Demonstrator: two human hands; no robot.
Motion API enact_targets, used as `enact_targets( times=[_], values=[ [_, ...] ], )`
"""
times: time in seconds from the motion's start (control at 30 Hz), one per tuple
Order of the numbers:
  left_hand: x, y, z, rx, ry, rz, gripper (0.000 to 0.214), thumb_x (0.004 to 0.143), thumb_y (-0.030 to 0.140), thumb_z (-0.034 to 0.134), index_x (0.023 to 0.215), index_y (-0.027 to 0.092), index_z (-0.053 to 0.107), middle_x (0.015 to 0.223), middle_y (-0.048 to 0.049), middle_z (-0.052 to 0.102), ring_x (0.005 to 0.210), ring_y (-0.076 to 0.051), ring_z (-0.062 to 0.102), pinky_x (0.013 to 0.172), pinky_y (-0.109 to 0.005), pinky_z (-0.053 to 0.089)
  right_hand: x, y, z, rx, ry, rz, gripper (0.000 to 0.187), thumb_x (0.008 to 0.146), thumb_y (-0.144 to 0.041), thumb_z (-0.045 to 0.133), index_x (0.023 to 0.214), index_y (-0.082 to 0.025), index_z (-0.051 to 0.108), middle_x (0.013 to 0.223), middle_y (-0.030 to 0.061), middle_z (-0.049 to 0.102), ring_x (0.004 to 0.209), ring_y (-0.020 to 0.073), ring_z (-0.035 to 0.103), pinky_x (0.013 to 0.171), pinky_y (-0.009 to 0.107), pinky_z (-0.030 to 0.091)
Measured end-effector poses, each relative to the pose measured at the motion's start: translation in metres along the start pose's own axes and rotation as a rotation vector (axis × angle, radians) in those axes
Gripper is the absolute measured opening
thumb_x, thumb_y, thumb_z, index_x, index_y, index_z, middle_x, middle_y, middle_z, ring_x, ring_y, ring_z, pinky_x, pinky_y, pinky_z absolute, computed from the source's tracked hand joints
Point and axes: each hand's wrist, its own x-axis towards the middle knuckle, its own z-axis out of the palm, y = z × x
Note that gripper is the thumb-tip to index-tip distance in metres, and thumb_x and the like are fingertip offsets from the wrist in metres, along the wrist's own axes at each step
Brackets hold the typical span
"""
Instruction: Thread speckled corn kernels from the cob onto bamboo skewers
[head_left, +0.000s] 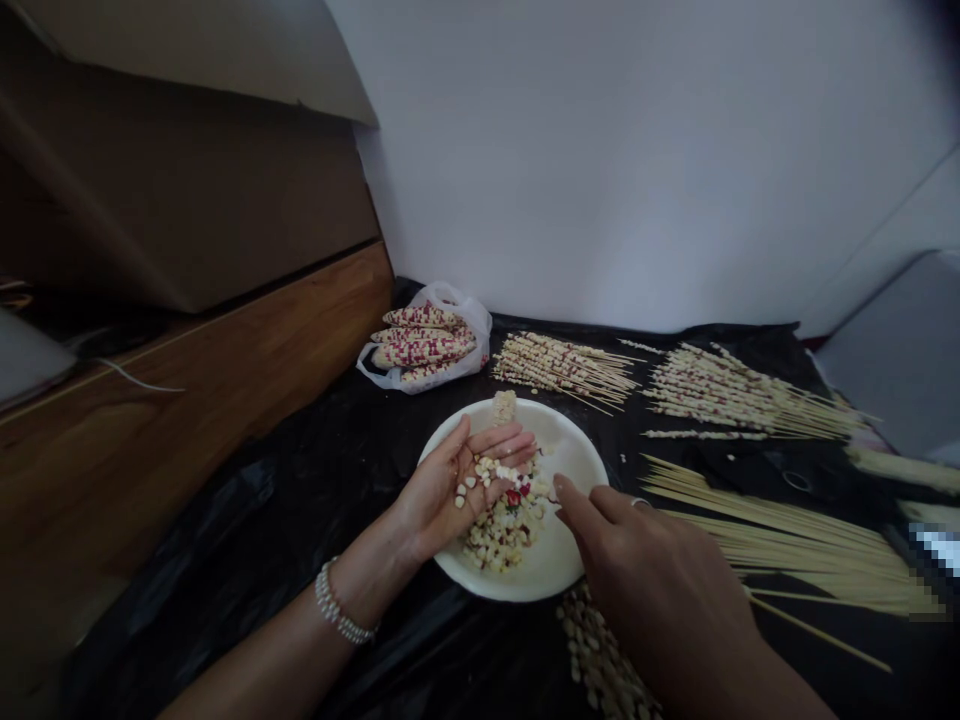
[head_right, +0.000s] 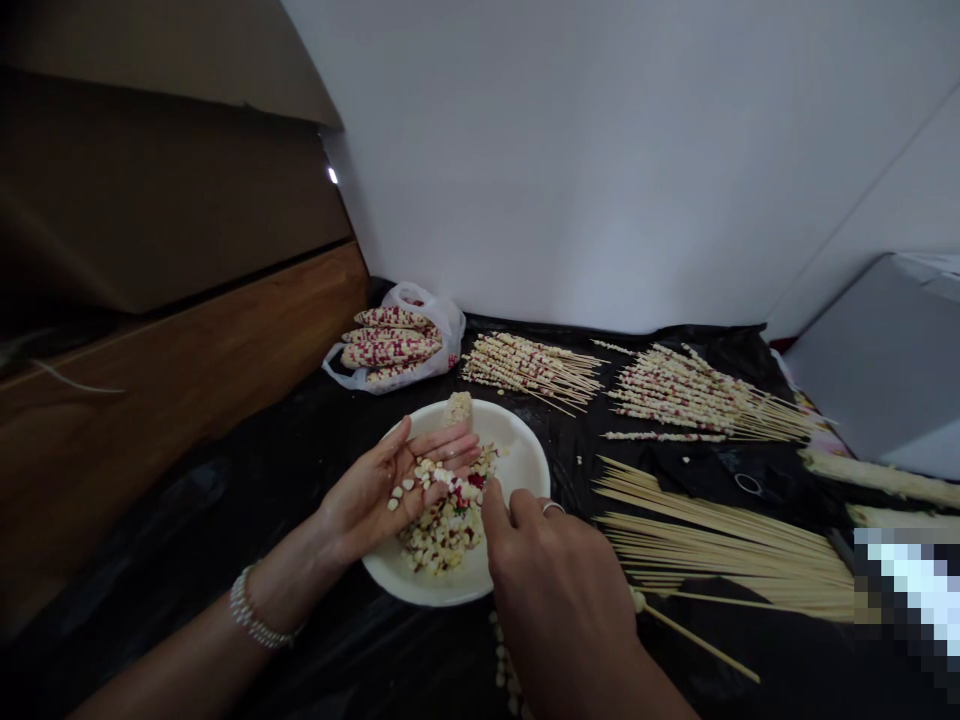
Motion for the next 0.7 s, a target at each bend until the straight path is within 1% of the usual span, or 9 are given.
enact_targets(
  times=[0.17,0.3,0.43,0.6,0.7],
  values=[
    [-0.002,-0.001,0.004,0.022,0.043,-0.002,0.056,0.096,0.040,0.032,0.134,0.000,0.045,0.122,-0.0243,0.061,0.108,-0.026,0.062,0.070,-0.025,0.053,-0.001,-0.004,-0.004,-0.036,0.009,-0.005,0.049,0.061,-0.005,0.054,0.108,-0.016,0.065,0.065,0.0005,0.060,0.048,0.0128,0.054,0.045,0.027,0.026],
    [-0.002,-0.002,0.006,-0.006,0.062,0.001,0.051,0.096,0.037,0.034,0.133,0.006,0.048,0.120,-0.0201,0.064,0.109,-0.025,0.062,0.072,-0.025,0.053,-0.001,-0.008,-0.007,-0.042,0.011,-0.006,0.053,0.059,-0.004,0.056,0.110,-0.013,0.065,0.067,0.0021,0.061,0.051,0.0133,0.056,0.047,0.027,0.031],
    [-0.003,-0.002,0.007,0.023,0.097,-0.001,0.048,0.096,0.036,0.036,0.132,0.009,0.051,0.121,-0.0179,0.064,0.113,-0.023,0.059,0.074,-0.023,0.052,-0.003,-0.012,-0.007,-0.094,0.001,-0.009,0.056,0.057,-0.002,0.056,0.111,-0.012,0.065,0.067,0.0023,0.061,0.052,0.0127,0.056,0.047,0.026,0.033],
    [-0.004,-0.003,0.007,0.077,0.114,-0.008,0.046,0.095,0.038,0.039,0.128,0.010,0.056,0.121,-0.0171,0.064,0.114,-0.023,0.059,0.073,-0.021,0.052,-0.005,-0.014,-0.006,-0.103,-0.011,-0.030,0.057,0.060,-0.003,0.055,0.115,-0.011,0.063,0.069,0.0028,0.060,0.053,0.0131,0.055,0.047,0.026,0.036],
    [-0.004,-0.003,0.008,0.089,0.107,-0.005,0.046,0.095,0.037,0.038,0.123,0.008,0.059,0.123,-0.0183,0.063,0.115,-0.023,0.058,0.073,-0.020,0.052,-0.006,-0.015,-0.005,-0.093,0.001,-0.027,0.058,0.058,-0.002,0.055,0.114,-0.010,0.064,0.067,0.0028,0.059,0.052,0.0139,0.055,0.046,0.027,0.036]
  ],
)
